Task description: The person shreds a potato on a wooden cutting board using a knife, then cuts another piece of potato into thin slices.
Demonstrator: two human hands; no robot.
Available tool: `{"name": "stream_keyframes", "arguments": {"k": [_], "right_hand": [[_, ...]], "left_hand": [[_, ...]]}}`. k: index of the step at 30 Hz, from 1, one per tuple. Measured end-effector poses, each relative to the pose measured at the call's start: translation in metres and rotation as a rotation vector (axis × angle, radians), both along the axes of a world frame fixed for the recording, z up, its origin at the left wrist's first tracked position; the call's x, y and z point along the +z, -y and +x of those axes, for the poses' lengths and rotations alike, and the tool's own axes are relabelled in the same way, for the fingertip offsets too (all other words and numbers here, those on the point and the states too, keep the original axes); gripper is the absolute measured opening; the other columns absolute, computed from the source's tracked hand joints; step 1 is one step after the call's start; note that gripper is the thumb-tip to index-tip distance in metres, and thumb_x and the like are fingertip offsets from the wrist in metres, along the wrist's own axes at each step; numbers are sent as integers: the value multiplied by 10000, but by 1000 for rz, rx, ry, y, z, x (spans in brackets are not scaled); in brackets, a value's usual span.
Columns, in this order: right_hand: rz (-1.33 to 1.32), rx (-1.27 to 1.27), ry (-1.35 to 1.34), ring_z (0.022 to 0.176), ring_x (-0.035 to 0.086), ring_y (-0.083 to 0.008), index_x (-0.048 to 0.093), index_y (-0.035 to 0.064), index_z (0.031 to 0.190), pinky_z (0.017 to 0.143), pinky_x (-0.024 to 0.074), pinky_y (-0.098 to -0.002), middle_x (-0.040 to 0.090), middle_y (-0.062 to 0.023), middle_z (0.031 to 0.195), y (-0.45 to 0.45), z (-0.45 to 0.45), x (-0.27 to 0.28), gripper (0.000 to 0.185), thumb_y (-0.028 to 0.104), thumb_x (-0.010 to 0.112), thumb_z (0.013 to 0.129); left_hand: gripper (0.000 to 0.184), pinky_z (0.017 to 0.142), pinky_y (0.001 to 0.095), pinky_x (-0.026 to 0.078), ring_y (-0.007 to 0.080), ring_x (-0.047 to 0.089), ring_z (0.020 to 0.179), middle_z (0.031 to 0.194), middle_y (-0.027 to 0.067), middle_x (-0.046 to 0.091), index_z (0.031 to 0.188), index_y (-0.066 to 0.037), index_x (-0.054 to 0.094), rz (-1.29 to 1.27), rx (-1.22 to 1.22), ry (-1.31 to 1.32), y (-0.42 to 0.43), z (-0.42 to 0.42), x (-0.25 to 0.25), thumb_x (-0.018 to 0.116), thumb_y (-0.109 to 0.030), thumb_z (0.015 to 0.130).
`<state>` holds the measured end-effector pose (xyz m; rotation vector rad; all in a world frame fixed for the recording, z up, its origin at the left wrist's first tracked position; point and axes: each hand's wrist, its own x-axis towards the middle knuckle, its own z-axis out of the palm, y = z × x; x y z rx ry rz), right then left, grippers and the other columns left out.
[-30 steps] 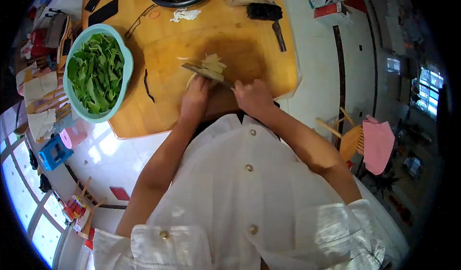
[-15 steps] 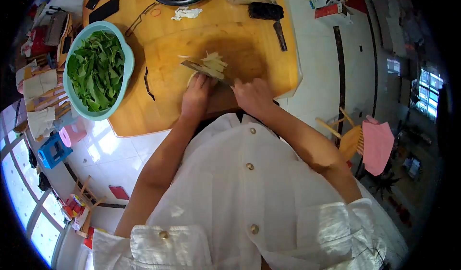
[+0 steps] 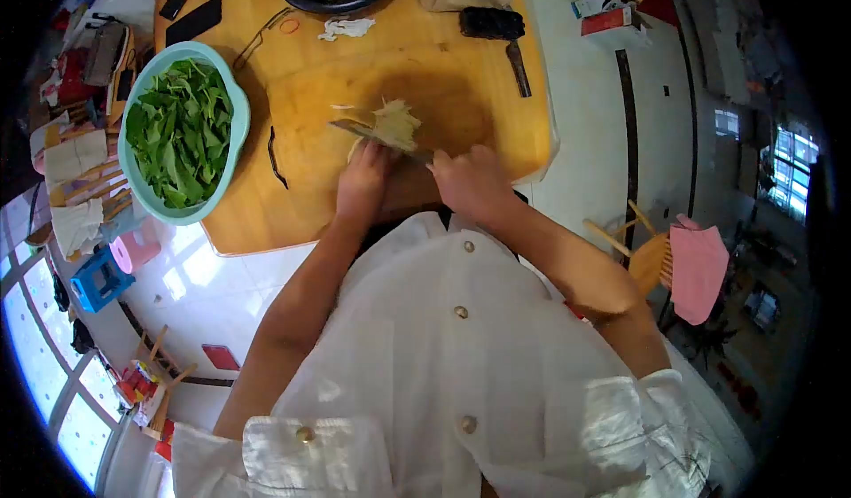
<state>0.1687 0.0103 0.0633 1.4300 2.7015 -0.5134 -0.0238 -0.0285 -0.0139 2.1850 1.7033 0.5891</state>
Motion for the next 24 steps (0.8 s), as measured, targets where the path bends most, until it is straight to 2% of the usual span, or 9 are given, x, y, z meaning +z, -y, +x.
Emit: {"name": "stream_keyframes", "arguments": {"k": [3,5,9,11,15,18,20,24], "right_hand": [[31,19,-11,483,581,-316,571,94,732,526,442,-424,591,-133,529,9,2,6,249,270,541,906],[35,-26,35,475,579,-302,568,94,728,525,437,-418,585,-121,519,6,2,-20,239,260,557,899],[52,-2,-47,467,575,-300,567,95,727,512,432,-418,578,-115,511,0,2,-6,230,253,566,894],[47,34,-13,459,569,-300,565,97,725,510,432,-416,575,-115,508,8,3,6,231,253,564,895],[82,-32,-1,450,564,-300,561,96,720,507,428,-413,572,-117,504,2,1,-16,220,241,572,885],[88,-12,5,451,565,-298,563,95,720,503,428,-415,568,-114,497,3,3,-8,212,239,579,874],[62,38,-58,448,560,-302,560,91,721,501,429,-418,570,-120,502,7,3,5,210,232,573,875],[42,-29,-5,452,565,-303,559,87,727,513,432,-417,574,-125,511,2,3,-23,213,231,562,885]], "left_hand": [[316,814,373,524,289,545,1088,1193,96,540,1121,-51,596,-96,9,21,10,1,-6,585,-73,806],[330,825,381,522,293,541,1092,1181,98,538,1137,-51,587,-44,27,-27,7,1,-10,578,-70,807],[350,807,380,531,290,537,1100,1191,101,530,1164,-50,569,50,-3,-105,1,-1,-7,564,-64,815],[385,787,368,539,293,531,1111,1205,112,522,1192,-42,550,-4,-13,-90,6,-1,-7,562,-60,807],[396,775,368,541,299,539,1101,1216,128,519,1194,-32,546,-79,-22,-11,-2,-2,-2,560,-50,799],[341,777,375,538,302,557,1067,1192,133,531,1135,-32,572,-40,32,-36,5,0,-7,563,-44,794],[284,766,375,538,300,570,1040,1171,133,542,1073,-35,589,-84,95,128,7,2,-1,570,-39,790],[265,767,373,536,300,570,1039,1160,136,547,1046,-30,591,40,19,30,-1,-1,-10,579,-37,782]]}}
